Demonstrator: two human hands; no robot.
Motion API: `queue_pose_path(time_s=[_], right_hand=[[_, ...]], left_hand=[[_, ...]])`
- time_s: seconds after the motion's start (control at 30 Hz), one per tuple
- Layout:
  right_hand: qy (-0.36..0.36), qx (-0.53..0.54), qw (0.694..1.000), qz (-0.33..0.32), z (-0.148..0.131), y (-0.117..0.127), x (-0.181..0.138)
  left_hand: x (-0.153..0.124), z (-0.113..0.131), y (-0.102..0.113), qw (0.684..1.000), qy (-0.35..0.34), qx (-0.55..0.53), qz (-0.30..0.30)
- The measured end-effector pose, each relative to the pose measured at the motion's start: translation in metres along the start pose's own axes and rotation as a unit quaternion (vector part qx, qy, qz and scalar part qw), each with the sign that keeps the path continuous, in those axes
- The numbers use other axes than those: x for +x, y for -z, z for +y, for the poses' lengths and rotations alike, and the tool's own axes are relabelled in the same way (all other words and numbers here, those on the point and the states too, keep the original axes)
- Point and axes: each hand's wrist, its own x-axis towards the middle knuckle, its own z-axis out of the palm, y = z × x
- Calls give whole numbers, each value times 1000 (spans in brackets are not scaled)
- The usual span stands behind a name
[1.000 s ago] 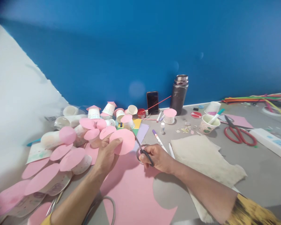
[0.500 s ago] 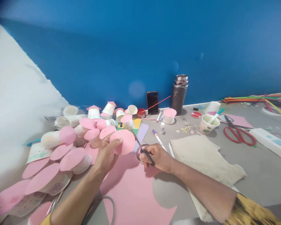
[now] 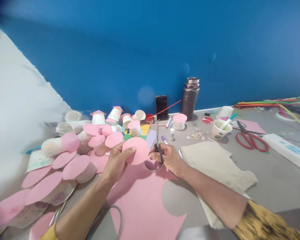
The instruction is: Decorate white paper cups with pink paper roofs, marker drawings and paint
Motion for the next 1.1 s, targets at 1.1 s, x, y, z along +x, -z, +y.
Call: queue_pose_path(time_s=[1.1], right_hand=[[-134, -686, 692, 182, -47, 133, -87]], left_hand=[[11, -11, -6, 998, 17, -59, -23]])
